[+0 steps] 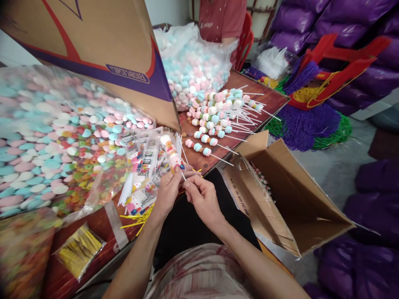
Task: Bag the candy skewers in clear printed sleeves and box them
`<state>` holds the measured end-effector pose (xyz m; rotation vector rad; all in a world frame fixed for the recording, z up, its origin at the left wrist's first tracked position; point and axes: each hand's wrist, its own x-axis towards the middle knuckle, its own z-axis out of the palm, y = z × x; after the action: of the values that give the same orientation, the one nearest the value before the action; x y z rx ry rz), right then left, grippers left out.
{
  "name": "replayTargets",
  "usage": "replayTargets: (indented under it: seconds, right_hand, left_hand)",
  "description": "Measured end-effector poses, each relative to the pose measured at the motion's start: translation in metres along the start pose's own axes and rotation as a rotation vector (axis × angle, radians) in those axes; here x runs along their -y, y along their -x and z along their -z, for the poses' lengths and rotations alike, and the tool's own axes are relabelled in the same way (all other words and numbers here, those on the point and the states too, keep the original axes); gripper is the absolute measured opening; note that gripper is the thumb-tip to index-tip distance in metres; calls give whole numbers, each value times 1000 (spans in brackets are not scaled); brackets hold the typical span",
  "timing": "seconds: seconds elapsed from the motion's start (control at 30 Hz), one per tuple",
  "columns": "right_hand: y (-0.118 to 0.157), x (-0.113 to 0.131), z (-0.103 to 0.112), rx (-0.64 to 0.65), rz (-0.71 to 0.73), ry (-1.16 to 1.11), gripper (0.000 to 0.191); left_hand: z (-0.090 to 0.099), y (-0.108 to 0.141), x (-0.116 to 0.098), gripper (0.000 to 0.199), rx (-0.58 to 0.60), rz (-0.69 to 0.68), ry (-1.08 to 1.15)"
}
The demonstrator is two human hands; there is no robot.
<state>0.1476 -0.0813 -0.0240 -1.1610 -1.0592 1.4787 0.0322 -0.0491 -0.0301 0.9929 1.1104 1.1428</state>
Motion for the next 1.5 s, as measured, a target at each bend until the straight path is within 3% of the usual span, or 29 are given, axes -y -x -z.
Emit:
replayTargets:
  seconds: [0.17, 0.3, 0.37, 0.47, 0.6, 0.77, 0.9, 1.03, 1.1, 1.2, 1.33, 1.5]
  right_hand:
    - [-2, 4, 2, 46, 11, -46, 28]
    - [1, 9, 3, 37, 80, 99, 32]
    - [2, 9, 3, 20, 120, 170, 31]
    - [1, 3, 1, 14, 145, 245, 30]
    - [-1, -5, -3, 34, 145, 283, 31]
    - [-2, -4, -6, 76, 122, 226, 32]
    - [-4, 4, -12, 61, 92, 168, 20]
    - [0, 5, -31, 66, -70, -124, 36]
    - [8, 0, -42, 105, -197, -231, 37]
    - [21, -10, -51, 197, -294, -214, 36]
    - [24, -10, -47, 139, -165, -65, 40]
    - [11, 7, -47, 157, -53, -21, 38]
  left_hand:
    - [13, 7, -17, 39, 184, 30, -260]
    - [22, 12, -28, 32, 285, 56, -129]
    - [23, 12, -31, 38, 239, 72, 85]
    - [18, 10, -30, 36, 73, 154, 342]
    - [7, 6, -25, 28, -68, 204, 428]
    - [4, 8, -18, 24, -111, 116, 403]
    - [12, 19, -13, 23, -98, 29, 297]
    - [22, 37, -18, 26, -69, 3, 263]
    - [29, 45, -25, 26, -113, -19, 342]
    - [40, 48, -37, 26, -203, -82, 452]
    - [50, 45, -32, 21, -295, -81, 343]
    - [40, 46, -8, 26, -307, -70, 126]
